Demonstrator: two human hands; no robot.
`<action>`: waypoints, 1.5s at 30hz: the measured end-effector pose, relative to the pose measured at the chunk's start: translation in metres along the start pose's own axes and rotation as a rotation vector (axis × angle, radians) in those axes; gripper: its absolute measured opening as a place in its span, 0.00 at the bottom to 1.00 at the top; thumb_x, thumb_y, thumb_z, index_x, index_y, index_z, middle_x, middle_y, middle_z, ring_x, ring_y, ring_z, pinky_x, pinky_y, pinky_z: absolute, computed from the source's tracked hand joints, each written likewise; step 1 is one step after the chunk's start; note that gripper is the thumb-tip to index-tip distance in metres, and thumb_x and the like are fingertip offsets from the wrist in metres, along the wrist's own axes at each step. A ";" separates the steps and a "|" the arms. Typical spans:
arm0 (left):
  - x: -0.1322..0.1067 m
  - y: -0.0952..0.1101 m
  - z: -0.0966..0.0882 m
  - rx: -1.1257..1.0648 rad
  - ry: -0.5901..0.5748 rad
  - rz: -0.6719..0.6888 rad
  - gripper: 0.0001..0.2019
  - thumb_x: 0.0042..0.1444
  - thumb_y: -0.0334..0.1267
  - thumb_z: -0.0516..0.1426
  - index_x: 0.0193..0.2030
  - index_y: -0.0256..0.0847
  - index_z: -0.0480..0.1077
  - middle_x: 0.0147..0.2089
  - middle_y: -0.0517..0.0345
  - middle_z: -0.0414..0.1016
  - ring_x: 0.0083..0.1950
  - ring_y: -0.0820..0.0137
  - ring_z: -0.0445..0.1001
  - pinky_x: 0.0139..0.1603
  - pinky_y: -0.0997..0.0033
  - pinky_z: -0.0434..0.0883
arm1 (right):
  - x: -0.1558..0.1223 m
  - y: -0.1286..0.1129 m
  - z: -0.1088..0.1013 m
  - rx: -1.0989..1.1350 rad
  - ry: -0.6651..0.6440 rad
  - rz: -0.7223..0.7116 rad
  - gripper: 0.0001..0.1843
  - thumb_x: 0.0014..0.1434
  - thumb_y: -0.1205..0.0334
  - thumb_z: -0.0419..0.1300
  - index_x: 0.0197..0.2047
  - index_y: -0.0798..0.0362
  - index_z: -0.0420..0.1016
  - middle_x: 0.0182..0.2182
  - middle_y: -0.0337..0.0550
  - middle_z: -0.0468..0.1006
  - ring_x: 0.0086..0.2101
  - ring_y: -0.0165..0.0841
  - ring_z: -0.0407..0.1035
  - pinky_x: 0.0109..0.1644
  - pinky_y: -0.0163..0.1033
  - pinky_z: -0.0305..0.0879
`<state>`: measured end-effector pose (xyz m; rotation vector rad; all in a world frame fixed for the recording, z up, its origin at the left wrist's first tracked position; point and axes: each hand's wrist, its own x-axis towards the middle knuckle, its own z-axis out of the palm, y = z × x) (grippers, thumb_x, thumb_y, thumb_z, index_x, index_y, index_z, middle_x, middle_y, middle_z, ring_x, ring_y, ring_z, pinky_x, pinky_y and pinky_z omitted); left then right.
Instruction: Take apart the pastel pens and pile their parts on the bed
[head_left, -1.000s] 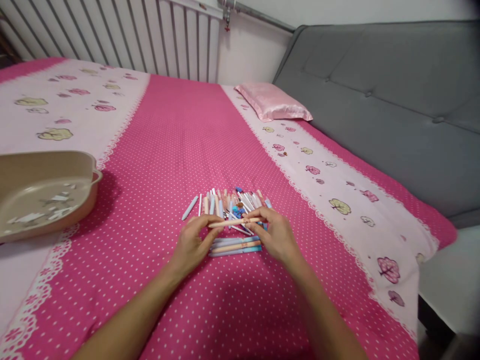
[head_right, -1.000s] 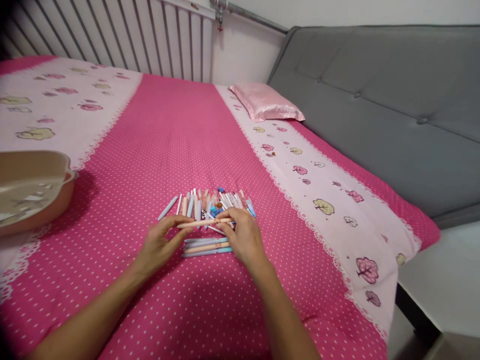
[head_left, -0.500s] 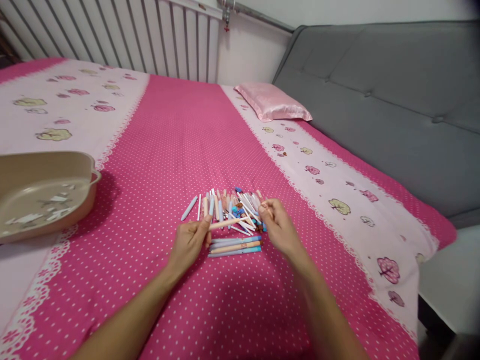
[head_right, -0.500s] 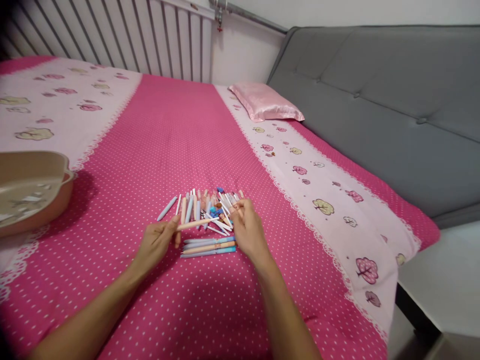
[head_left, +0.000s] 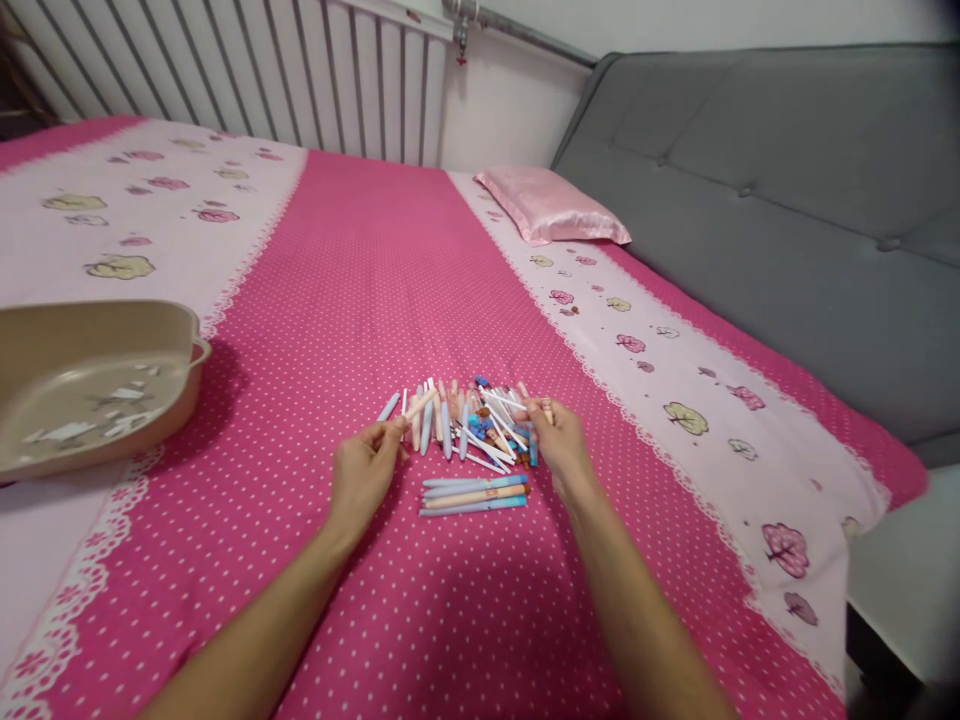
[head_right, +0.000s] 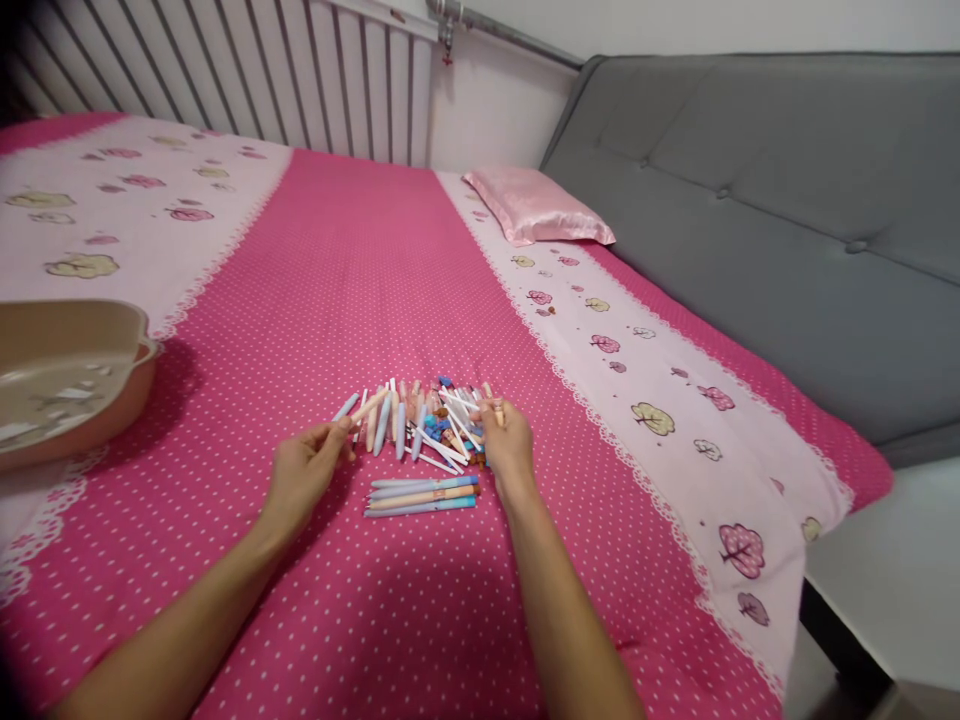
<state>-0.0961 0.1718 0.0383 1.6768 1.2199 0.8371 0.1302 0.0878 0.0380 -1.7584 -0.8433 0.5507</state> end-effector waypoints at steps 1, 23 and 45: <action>0.001 -0.002 0.001 -0.013 -0.027 0.008 0.24 0.56 0.55 0.50 0.33 0.34 0.74 0.22 0.59 0.71 0.21 0.74 0.65 0.24 0.75 0.60 | -0.002 0.000 0.002 -0.046 -0.027 0.014 0.18 0.55 0.52 0.52 0.40 0.56 0.73 0.29 0.44 0.78 0.24 0.31 0.68 0.29 0.35 0.63; -0.017 0.007 0.009 0.561 -0.606 0.661 0.11 0.58 0.42 0.54 0.40 0.39 0.73 0.37 0.53 0.72 0.39 0.68 0.69 0.40 0.69 0.64 | -0.069 -0.045 -0.004 -0.819 -0.488 -0.129 0.12 0.58 0.67 0.55 0.45 0.54 0.75 0.43 0.49 0.75 0.45 0.38 0.67 0.48 0.39 0.58; -0.020 0.008 0.011 0.419 -0.241 0.973 0.10 0.61 0.37 0.51 0.46 0.39 0.69 0.40 0.51 0.73 0.41 0.68 0.71 0.42 0.68 0.68 | -0.065 -0.053 -0.014 -0.516 -0.590 -0.132 0.15 0.63 0.58 0.47 0.29 0.53 0.67 0.26 0.38 0.71 0.29 0.31 0.63 0.32 0.34 0.52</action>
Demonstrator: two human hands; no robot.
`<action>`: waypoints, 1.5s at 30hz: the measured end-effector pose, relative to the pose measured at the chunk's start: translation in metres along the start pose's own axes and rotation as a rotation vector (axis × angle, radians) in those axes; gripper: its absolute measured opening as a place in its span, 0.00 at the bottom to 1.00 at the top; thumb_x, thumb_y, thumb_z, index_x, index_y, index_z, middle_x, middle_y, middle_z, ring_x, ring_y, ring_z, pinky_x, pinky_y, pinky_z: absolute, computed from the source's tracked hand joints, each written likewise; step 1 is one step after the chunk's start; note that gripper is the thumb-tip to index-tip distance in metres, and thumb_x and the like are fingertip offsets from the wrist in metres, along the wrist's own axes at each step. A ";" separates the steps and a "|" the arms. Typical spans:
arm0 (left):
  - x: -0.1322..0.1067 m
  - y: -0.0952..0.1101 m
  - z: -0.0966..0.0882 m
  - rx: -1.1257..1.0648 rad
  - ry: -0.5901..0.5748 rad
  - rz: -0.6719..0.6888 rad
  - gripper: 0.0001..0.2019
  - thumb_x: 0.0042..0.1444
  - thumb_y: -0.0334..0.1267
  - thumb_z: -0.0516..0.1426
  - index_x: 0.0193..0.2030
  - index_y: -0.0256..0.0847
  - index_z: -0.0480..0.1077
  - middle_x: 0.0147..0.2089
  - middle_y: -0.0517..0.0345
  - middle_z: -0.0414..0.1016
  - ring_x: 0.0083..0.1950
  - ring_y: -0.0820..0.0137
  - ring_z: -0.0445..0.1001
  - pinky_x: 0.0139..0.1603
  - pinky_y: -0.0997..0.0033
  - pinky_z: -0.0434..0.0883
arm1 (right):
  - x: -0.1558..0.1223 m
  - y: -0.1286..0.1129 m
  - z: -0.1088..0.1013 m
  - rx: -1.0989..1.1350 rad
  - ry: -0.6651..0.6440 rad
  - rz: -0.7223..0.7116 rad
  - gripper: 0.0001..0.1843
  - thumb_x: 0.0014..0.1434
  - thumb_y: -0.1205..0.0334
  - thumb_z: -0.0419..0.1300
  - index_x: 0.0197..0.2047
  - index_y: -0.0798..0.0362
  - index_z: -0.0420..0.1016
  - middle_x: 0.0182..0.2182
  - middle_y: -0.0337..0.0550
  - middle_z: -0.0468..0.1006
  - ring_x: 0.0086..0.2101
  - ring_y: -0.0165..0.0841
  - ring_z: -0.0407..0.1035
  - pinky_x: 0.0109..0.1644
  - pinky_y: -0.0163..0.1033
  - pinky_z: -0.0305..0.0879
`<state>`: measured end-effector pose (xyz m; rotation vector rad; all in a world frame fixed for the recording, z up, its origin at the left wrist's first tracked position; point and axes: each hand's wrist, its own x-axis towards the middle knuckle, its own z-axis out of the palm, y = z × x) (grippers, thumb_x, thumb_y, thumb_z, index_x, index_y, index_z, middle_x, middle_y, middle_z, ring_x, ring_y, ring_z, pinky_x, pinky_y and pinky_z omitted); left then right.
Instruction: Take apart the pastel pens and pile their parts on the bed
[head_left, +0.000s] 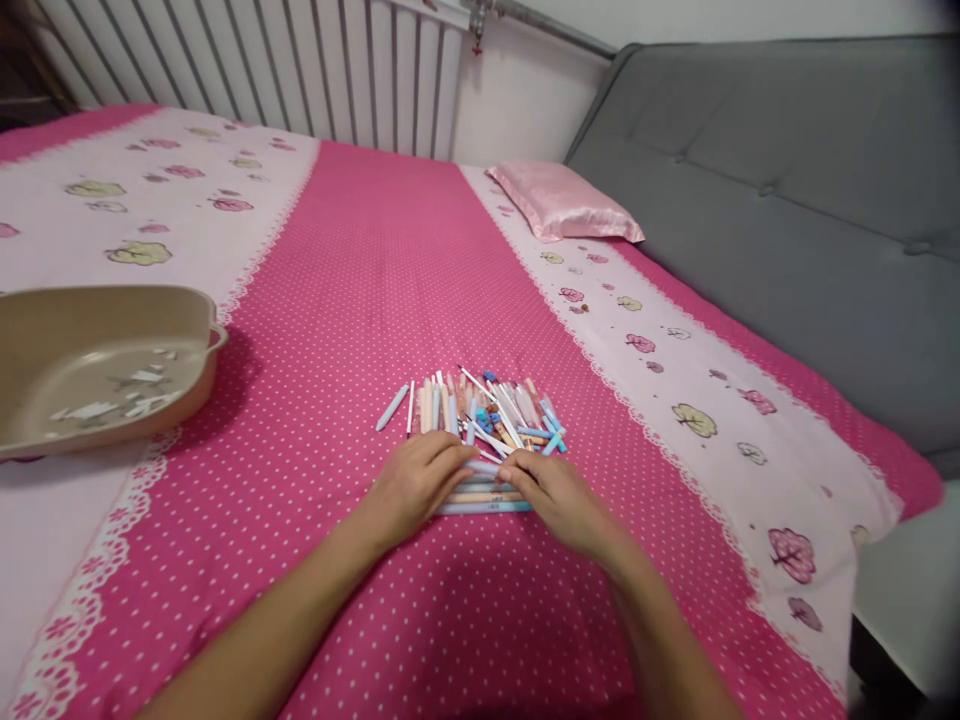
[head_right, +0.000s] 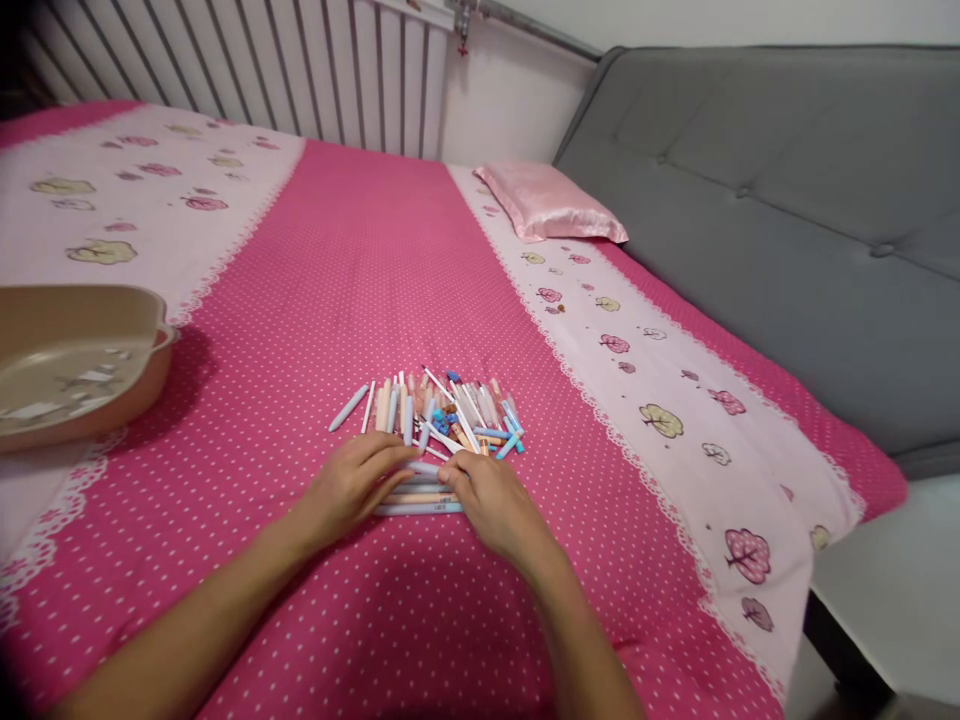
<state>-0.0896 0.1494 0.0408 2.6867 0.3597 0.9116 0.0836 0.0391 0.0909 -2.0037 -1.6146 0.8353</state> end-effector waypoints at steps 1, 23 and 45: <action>-0.001 -0.001 0.000 -0.039 0.020 -0.015 0.11 0.60 0.37 0.52 0.47 0.39 0.68 0.41 0.51 0.73 0.42 0.68 0.71 0.43 0.68 0.69 | 0.001 0.001 0.000 0.028 0.007 0.001 0.15 0.63 0.58 0.47 0.29 0.53 0.67 0.26 0.38 0.71 0.29 0.31 0.63 0.32 0.33 0.52; 0.001 0.002 -0.008 -0.352 -0.042 -0.314 0.17 0.53 0.47 0.58 0.46 0.39 0.69 0.38 0.55 0.76 0.36 0.71 0.73 0.38 0.73 0.69 | -0.001 -0.002 -0.010 -0.044 0.248 -0.061 0.06 0.55 0.67 0.57 0.36 0.51 0.74 0.36 0.41 0.78 0.38 0.35 0.70 0.43 0.37 0.60; 0.005 0.006 -0.005 -0.723 -0.150 -0.820 0.27 0.57 0.59 0.45 0.22 0.37 0.66 0.17 0.60 0.66 0.19 0.74 0.64 0.24 0.75 0.62 | 0.002 -0.013 -0.006 -0.141 0.366 -0.079 0.07 0.53 0.71 0.55 0.34 0.50 0.69 0.33 0.40 0.77 0.35 0.35 0.69 0.41 0.38 0.58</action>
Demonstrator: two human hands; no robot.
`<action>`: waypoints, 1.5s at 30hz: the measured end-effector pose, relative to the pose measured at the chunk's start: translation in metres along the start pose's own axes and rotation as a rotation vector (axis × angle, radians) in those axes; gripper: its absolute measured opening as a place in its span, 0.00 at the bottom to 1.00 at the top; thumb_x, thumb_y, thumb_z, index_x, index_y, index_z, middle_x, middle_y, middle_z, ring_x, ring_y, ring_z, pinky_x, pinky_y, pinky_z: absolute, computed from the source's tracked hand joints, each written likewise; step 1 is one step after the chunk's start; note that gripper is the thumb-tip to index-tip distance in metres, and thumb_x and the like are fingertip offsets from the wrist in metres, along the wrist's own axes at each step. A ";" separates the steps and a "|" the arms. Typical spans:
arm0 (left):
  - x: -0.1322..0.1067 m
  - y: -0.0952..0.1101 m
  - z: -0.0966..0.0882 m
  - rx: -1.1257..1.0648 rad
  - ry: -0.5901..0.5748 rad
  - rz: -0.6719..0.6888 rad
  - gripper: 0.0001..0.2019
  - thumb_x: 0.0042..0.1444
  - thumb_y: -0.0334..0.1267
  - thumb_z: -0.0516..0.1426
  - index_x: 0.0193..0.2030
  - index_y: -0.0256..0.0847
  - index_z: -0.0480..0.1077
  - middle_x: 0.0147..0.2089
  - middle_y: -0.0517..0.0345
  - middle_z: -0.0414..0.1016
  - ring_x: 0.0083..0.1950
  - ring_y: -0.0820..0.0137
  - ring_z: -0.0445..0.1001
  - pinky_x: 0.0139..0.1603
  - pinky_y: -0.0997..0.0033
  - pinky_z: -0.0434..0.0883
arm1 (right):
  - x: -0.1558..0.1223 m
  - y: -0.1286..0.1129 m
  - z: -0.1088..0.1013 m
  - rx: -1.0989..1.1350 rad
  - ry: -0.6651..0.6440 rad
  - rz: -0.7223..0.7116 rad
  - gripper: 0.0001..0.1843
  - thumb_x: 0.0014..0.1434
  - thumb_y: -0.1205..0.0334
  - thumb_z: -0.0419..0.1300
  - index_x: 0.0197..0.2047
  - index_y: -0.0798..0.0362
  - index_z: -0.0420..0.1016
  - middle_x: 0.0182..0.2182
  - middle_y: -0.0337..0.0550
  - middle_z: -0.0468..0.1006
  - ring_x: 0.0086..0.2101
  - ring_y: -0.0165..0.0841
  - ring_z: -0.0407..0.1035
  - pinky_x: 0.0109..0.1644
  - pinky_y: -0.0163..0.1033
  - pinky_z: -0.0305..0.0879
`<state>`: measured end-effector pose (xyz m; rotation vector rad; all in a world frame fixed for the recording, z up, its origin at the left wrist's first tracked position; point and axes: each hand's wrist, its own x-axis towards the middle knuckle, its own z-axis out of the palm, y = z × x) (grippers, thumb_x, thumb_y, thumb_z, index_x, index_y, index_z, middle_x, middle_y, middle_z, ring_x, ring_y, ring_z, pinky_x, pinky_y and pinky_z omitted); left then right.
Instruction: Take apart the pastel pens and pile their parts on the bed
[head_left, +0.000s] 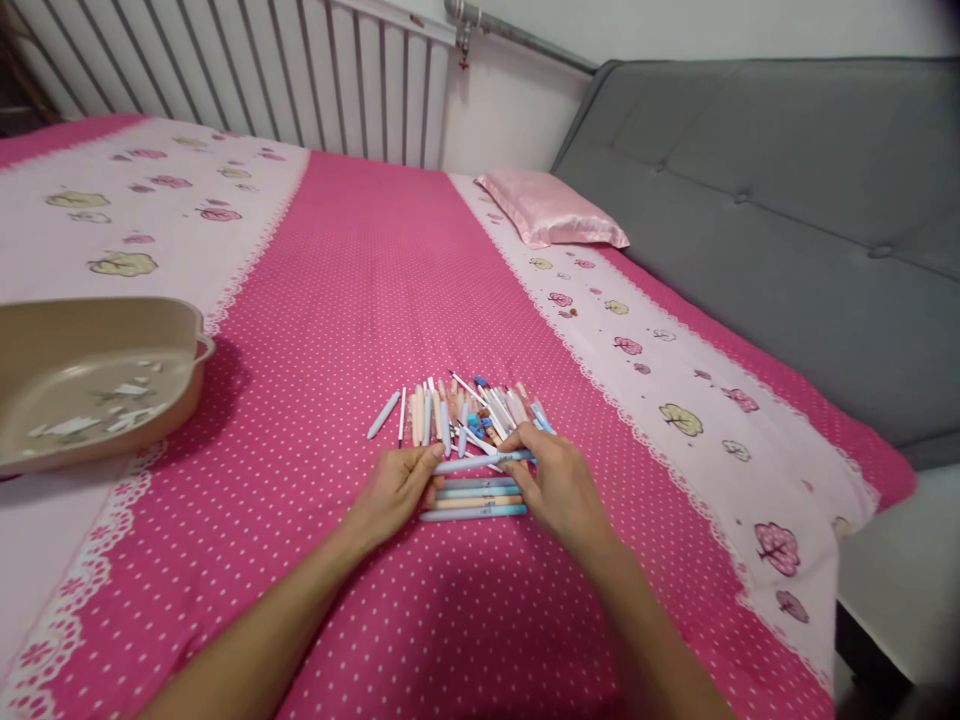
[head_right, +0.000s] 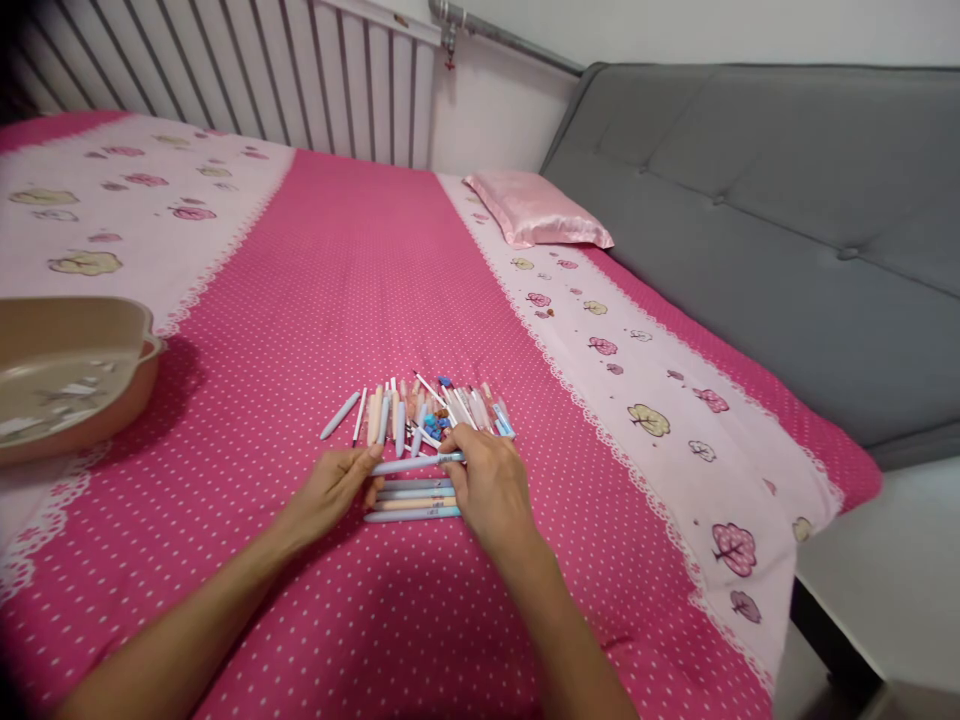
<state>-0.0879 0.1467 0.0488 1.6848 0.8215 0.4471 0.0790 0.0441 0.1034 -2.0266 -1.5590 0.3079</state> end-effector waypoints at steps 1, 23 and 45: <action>0.000 0.000 0.000 0.010 0.000 0.008 0.26 0.56 0.59 0.45 0.22 0.38 0.64 0.16 0.61 0.65 0.19 0.74 0.63 0.23 0.75 0.62 | 0.000 0.000 -0.001 0.003 -0.004 0.011 0.07 0.53 0.71 0.54 0.34 0.50 0.69 0.33 0.40 0.77 0.35 0.35 0.69 0.41 0.38 0.58; 0.011 -0.008 -0.029 0.150 0.453 -0.020 0.25 0.58 0.56 0.45 0.21 0.39 0.63 0.14 0.65 0.58 0.16 0.76 0.57 0.19 0.75 0.54 | 0.015 0.051 -0.004 0.414 0.219 0.375 0.16 0.49 0.53 0.59 0.34 0.56 0.77 0.25 0.41 0.77 0.25 0.33 0.68 0.31 0.36 0.60; 0.003 -0.011 -0.003 0.667 -0.092 0.381 0.14 0.54 0.43 0.55 0.42 0.38 0.74 0.39 0.50 0.75 0.42 0.64 0.70 0.44 0.66 0.65 | 0.045 0.072 0.040 0.181 0.178 0.264 0.32 0.45 0.77 0.48 0.55 0.57 0.67 0.51 0.53 0.74 0.51 0.39 0.68 0.56 0.47 0.60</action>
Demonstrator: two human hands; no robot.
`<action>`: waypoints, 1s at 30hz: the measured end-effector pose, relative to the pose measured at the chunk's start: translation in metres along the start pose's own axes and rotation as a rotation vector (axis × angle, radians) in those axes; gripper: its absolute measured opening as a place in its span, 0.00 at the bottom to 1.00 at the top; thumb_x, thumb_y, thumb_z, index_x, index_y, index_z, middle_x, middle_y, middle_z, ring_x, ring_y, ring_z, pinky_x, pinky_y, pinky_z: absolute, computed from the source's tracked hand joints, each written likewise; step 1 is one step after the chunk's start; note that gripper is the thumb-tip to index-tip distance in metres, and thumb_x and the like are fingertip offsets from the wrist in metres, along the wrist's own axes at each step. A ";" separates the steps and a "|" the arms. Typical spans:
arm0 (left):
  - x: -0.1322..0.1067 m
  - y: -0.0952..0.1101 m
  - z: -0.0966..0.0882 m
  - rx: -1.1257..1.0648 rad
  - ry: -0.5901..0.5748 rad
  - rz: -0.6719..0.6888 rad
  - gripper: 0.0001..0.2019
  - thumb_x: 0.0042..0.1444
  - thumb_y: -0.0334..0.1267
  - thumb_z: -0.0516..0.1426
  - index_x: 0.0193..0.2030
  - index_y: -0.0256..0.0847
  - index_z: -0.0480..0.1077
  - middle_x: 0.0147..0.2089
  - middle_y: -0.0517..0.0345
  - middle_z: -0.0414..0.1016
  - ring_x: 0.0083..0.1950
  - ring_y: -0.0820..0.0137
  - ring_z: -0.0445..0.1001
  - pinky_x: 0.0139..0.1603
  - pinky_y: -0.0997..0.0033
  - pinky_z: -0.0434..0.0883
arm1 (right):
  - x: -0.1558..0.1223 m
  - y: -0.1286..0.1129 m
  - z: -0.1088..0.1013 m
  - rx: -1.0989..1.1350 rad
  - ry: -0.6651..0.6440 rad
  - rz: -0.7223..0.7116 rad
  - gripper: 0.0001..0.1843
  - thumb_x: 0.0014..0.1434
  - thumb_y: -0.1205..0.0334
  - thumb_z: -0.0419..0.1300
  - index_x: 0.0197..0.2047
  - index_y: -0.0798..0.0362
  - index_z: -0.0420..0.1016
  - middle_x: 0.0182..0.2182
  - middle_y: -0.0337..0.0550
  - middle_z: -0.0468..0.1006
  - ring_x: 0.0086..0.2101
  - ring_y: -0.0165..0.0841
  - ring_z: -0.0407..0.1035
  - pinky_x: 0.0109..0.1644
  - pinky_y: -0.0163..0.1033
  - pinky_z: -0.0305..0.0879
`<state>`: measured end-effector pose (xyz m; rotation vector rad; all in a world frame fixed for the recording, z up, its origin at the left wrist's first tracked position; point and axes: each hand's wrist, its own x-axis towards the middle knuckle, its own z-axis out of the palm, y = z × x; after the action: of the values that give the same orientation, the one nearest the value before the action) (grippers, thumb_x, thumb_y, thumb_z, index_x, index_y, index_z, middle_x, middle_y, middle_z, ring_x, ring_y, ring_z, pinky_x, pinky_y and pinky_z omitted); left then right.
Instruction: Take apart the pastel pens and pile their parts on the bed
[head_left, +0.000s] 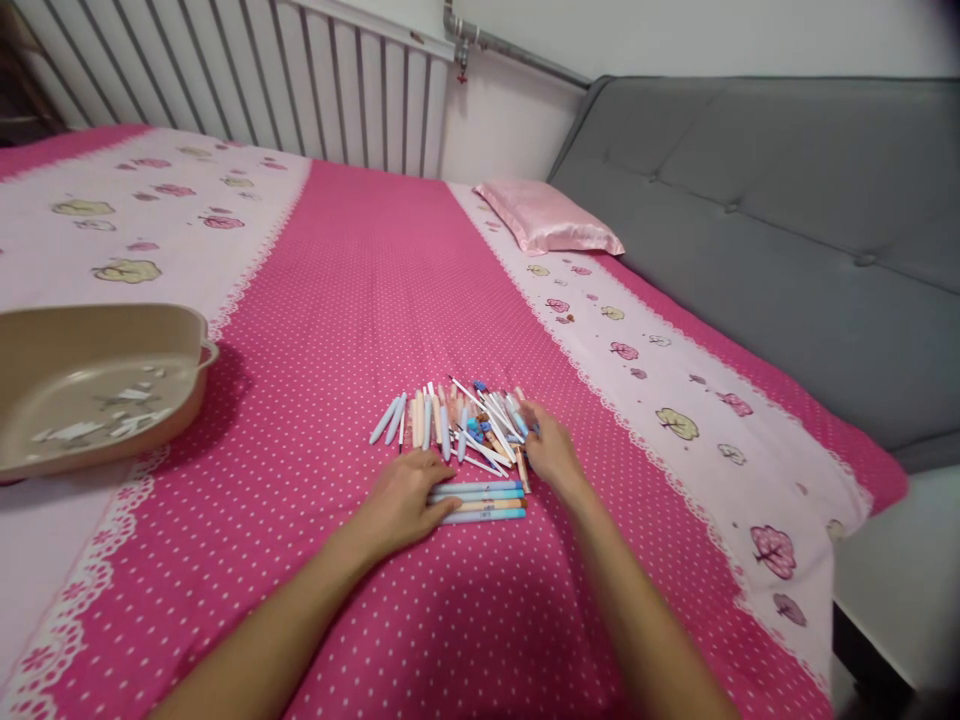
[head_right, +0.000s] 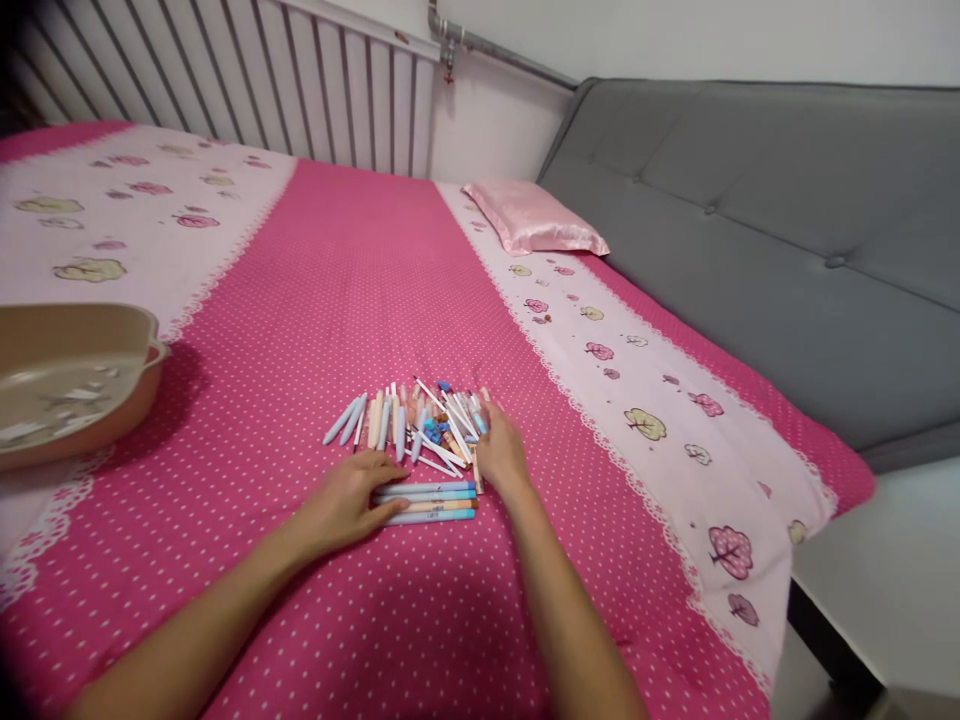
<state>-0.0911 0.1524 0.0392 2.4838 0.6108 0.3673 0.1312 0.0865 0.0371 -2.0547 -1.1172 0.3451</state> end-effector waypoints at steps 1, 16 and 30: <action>0.000 0.000 0.001 0.015 -0.033 0.005 0.13 0.55 0.43 0.55 0.42 0.39 0.74 0.39 0.49 0.74 0.42 0.63 0.70 0.44 0.65 0.65 | -0.001 0.001 -0.001 0.008 0.009 0.006 0.32 0.45 0.78 0.48 0.54 0.56 0.68 0.50 0.52 0.74 0.50 0.39 0.68 0.57 0.47 0.60; 0.005 -0.006 0.003 -0.059 0.253 0.159 0.09 0.60 0.40 0.52 0.39 0.39 0.70 0.37 0.54 0.72 0.40 0.69 0.69 0.42 0.68 0.65 | -0.054 -0.046 -0.030 -0.174 -0.528 -0.233 0.14 0.62 0.58 0.49 0.33 0.54 0.73 0.28 0.42 0.75 0.31 0.32 0.66 0.34 0.35 0.56; 0.003 -0.004 -0.006 0.062 0.436 0.342 0.09 0.60 0.38 0.53 0.38 0.38 0.72 0.28 0.57 0.74 0.30 0.72 0.69 0.35 0.72 0.64 | -0.050 -0.050 -0.042 -0.077 -0.488 -0.325 0.13 0.64 0.60 0.49 0.33 0.54 0.71 0.30 0.40 0.73 0.34 0.32 0.66 0.37 0.34 0.55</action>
<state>-0.0920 0.1592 0.0425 2.5822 0.3587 1.0539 0.0953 0.0419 0.0963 -1.8562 -1.7535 0.6684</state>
